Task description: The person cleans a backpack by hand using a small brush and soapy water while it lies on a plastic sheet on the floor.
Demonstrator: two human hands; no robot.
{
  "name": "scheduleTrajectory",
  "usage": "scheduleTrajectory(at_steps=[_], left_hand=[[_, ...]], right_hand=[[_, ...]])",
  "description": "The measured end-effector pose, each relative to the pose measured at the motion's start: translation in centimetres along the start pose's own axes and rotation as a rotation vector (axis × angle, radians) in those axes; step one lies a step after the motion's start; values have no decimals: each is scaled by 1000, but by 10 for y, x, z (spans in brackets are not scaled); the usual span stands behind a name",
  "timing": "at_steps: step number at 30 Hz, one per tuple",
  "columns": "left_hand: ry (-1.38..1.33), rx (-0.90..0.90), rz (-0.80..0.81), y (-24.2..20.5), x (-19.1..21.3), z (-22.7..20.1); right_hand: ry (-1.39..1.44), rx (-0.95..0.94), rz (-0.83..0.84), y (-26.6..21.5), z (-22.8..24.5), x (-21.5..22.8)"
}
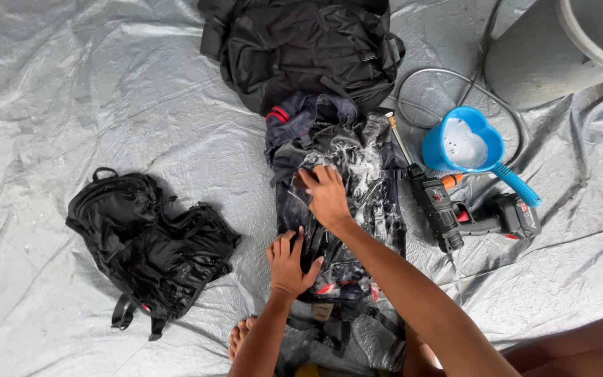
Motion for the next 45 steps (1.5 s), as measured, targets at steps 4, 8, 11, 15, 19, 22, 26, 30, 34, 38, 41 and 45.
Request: scheduleTrajectory(at_steps=[4,8,11,15,19,22,26,30,34,38,41,45], left_hand=[[-11,-118,60,9,-2,10],[-26,-320,206,12,-7,18],[-20,-413,298,25,-7,23],[27,-474,356,26,-10,24],[25,-456,272,27,-10,22],[159,-429,135,27,-13,25],[225,-394,90,28,-16,23],[227,-319,55,32,-14,14],[206,-233,20,36,-10,9],[217,-38,-24,44,-13,6],[235,64,-84,41,-7,5],[211,26,-210,30,3,-5]], right_hand=[[44,81,28,-25,34,-6],[-29,264,135,-55,60,-21],[-33,253,188,-26,47,-24],[41,72,131,21,16,-15],[84,68,81,5,31,-10],[-12,65,73,-25,55,-10],[-187,120,-8,-40,58,-7],[-99,183,-21,4,31,-1],[-26,54,40,35,24,-3],[118,45,49,2,29,3],[79,118,61,-26,27,-2],[-114,130,55,-42,1,-11]])
Point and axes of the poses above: each hand's wrist, its own y-axis towards the middle knuckle, its own x-axis out of the back of the hand, z = x × y, the point moved 9 cm from there along y, towards the middle knuckle, and after that the axes turned 12 degrees about z, right-handed, at the moved point
